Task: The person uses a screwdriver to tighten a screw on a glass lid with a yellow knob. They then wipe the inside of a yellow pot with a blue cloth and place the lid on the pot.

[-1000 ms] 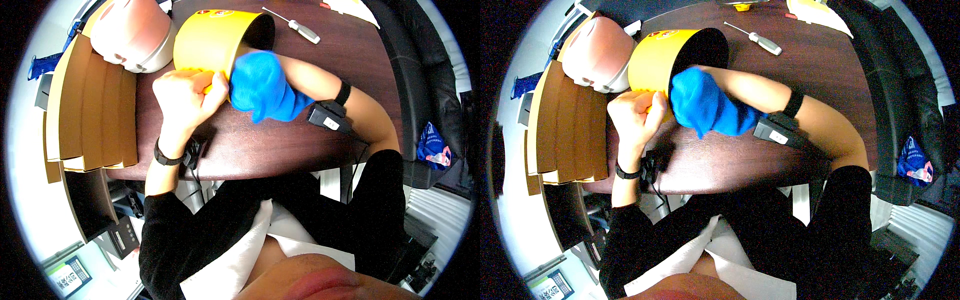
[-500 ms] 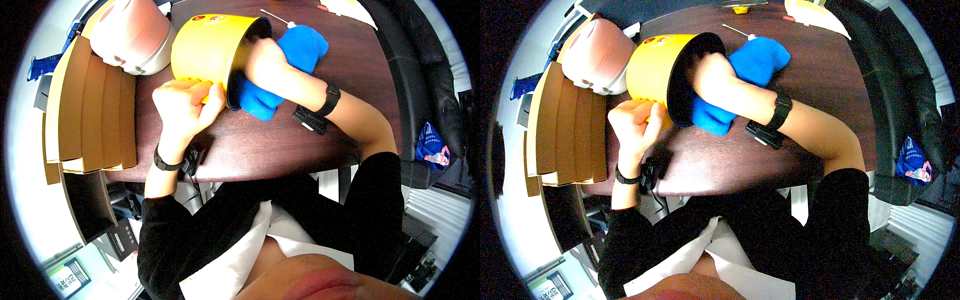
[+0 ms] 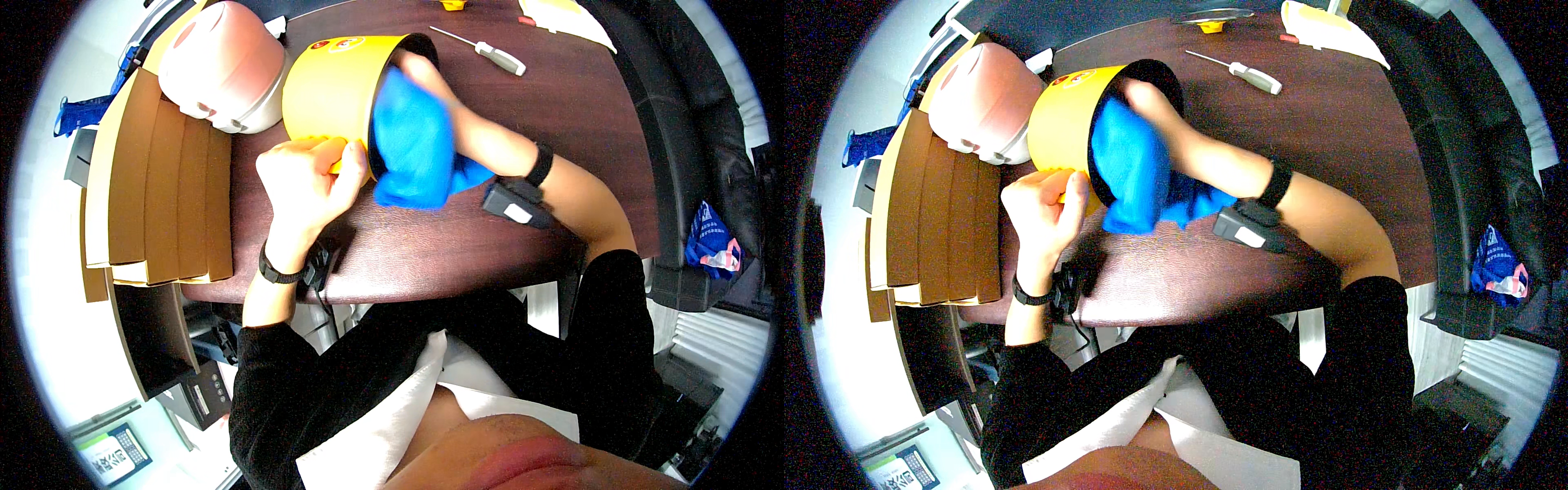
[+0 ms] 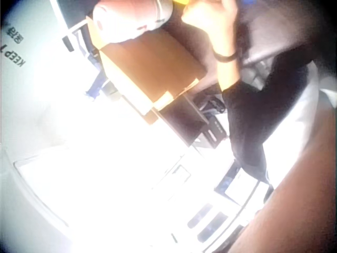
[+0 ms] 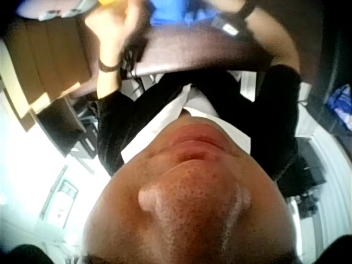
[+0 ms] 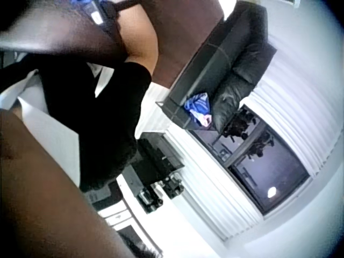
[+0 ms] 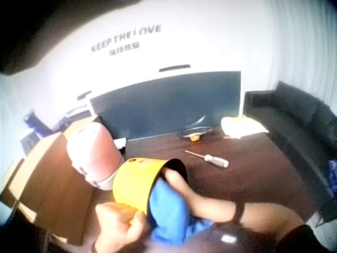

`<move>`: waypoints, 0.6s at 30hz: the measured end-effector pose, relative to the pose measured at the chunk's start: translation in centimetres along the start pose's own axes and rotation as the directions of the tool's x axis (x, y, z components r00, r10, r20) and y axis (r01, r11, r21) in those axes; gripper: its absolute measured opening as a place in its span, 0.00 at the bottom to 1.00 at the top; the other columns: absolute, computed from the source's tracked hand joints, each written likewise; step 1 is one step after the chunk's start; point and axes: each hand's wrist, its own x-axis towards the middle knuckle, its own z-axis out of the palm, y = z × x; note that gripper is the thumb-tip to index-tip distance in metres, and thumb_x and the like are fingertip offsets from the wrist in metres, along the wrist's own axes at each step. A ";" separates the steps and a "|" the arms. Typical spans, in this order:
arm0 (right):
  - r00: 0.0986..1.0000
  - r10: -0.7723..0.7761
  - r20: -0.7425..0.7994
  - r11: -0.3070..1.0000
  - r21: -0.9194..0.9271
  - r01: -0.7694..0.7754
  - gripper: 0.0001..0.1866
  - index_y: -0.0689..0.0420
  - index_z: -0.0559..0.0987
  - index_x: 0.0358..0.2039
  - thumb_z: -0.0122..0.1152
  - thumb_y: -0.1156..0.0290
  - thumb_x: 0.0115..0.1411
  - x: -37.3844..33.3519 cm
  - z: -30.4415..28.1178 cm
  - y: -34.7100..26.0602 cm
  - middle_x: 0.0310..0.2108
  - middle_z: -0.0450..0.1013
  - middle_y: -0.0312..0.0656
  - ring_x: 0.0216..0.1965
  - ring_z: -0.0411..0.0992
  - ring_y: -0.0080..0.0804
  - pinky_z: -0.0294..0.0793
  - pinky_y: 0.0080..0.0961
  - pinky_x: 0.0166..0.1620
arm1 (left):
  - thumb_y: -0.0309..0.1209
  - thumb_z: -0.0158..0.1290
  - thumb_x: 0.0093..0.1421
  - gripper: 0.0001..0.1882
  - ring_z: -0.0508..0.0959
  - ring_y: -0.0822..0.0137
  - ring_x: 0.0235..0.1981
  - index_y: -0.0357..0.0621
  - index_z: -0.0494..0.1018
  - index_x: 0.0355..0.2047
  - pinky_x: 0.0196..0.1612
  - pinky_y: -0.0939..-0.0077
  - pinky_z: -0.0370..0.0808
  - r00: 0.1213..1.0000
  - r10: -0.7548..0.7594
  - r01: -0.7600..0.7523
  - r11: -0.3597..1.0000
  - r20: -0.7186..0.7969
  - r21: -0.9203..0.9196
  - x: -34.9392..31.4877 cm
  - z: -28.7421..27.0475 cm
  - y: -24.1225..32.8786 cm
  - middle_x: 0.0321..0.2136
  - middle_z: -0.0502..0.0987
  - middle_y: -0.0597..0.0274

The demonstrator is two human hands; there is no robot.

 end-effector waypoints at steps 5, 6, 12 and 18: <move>0.926 -0.004 0.378 0.145 -0.916 0.375 0.10 0.52 0.78 0.34 0.49 0.69 0.55 -0.6 -0.9 0.8 0.37 0.73 0.41 0.37 0.71 0.37 0.71 0.33 0.35 | 0.37 0.54 0.54 0.20 0.67 0.60 0.07 0.46 0.67 0.07 0.14 0.69 0.62 0.999 -0.028 0.029 0.999 -0.030 0.023 -0.1 0.2 0.0 0.06 0.64 0.59; 0.942 0.019 0.335 0.108 -0.937 0.331 0.10 0.52 0.80 0.33 0.49 0.69 0.56 -1.0 -1.0 1.1 0.35 0.75 0.41 0.36 0.73 0.38 0.73 0.35 0.34 | 0.37 0.54 0.54 0.20 0.67 0.61 0.07 0.46 0.67 0.07 0.14 0.69 0.62 0.999 -0.043 0.043 0.999 -0.023 0.030 -0.1 0.2 -0.1 0.06 0.64 0.59; 0.630 0.601 0.492 0.568 -0.817 0.096 0.13 0.61 0.81 0.30 0.56 0.67 0.46 -2.6 -1.9 2.3 0.27 0.76 0.56 0.29 0.76 0.50 0.76 0.41 0.34 | 0.34 0.53 0.53 0.19 0.63 0.59 0.07 0.41 0.64 0.09 0.14 0.67 0.58 0.997 0.020 -0.021 1.000 -0.078 -0.011 0.3 0.7 0.6 0.07 0.61 0.56; 0.948 0.201 0.248 0.974 -0.155 -0.166 0.20 0.62 0.77 0.42 0.63 0.69 0.47 -2.2 0.4 2.0 0.41 0.76 0.53 0.42 0.75 0.42 0.73 0.34 0.47 | 0.35 0.53 0.53 0.19 0.63 0.58 0.08 0.41 0.64 0.09 0.14 0.67 0.58 0.999 -0.009 0.008 1.000 -0.044 -0.012 0.0 0.2 0.5 0.07 0.61 0.56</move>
